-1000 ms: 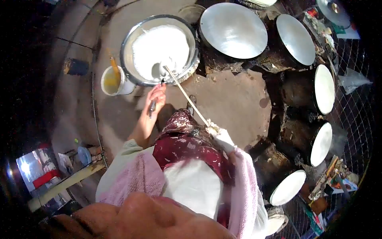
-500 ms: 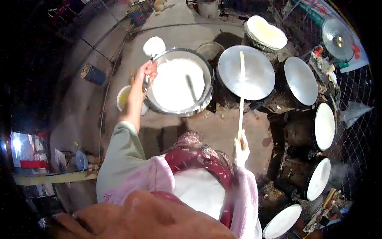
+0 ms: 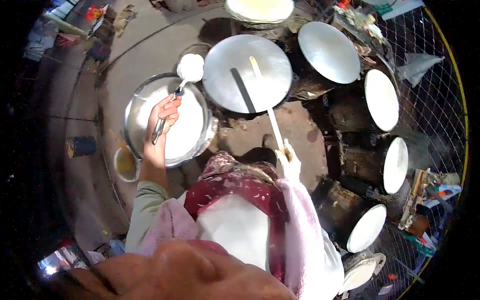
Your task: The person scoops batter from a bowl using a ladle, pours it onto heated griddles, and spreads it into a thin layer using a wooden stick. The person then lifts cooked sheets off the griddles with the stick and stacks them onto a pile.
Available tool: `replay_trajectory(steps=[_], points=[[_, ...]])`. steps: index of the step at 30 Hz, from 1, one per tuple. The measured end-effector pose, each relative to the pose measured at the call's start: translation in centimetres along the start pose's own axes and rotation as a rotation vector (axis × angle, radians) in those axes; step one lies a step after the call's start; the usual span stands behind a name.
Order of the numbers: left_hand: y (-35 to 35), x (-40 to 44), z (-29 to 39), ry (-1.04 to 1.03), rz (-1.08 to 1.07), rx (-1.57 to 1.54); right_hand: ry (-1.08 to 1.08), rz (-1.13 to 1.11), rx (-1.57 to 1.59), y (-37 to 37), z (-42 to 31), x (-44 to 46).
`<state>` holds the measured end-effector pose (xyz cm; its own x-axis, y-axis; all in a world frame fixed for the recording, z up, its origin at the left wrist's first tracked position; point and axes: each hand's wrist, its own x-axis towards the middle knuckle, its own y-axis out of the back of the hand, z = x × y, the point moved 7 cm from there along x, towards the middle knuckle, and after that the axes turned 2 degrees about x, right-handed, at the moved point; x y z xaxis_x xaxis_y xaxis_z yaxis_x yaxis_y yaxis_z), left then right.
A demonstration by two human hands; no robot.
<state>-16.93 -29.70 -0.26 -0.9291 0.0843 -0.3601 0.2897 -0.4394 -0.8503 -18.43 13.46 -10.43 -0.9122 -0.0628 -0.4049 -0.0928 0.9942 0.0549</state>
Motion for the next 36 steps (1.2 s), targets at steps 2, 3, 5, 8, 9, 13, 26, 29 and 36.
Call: replay_trajectory(steps=[2, 3, 5, 8, 9, 13, 26, 29, 36], points=[[-1.6, 4.3, -2.9, 0.084, -0.107, -0.095, -0.033, -0.007, -0.022, 1.6, -0.3, 2.7], [-2.5, 6.5, -4.0, 0.1, -0.112, -0.068, -0.026, -0.027, -0.043, 2.3, -0.4, 4.2], [-3.4, 11.6, -6.0, 0.065, 0.003, 0.044, 0.002, -0.051, 0.026, 3.6, -0.9, 8.2], [-4.7, 19.0, -8.0, 0.021, 0.133, 0.409, 0.206, -0.124, -0.029, 4.2, -4.2, 13.3], [-4.9, 21.4, -8.6, 0.006, 0.208, 0.475, 0.183, -0.139, -0.065, 4.1, -5.1, 15.5], [-6.0, 28.1, -12.1, -0.223, 0.435, 0.449, 0.349, -0.143, -0.448, 1.5, -7.6, 21.7], [-3.1, 17.5, -6.5, -1.08, 0.973, 1.579, 0.089, -0.274, -0.254, -6.3, -5.5, 23.7], [0.3, 14.2, -4.4, -0.889, 0.703, 1.238, 0.223, -0.109, -0.561, -3.9, -9.1, 23.8], [2.3, 7.8, -3.4, -0.543, 0.783, 1.382, 0.039, -0.354, -0.158, -10.0, -6.4, 22.9]])
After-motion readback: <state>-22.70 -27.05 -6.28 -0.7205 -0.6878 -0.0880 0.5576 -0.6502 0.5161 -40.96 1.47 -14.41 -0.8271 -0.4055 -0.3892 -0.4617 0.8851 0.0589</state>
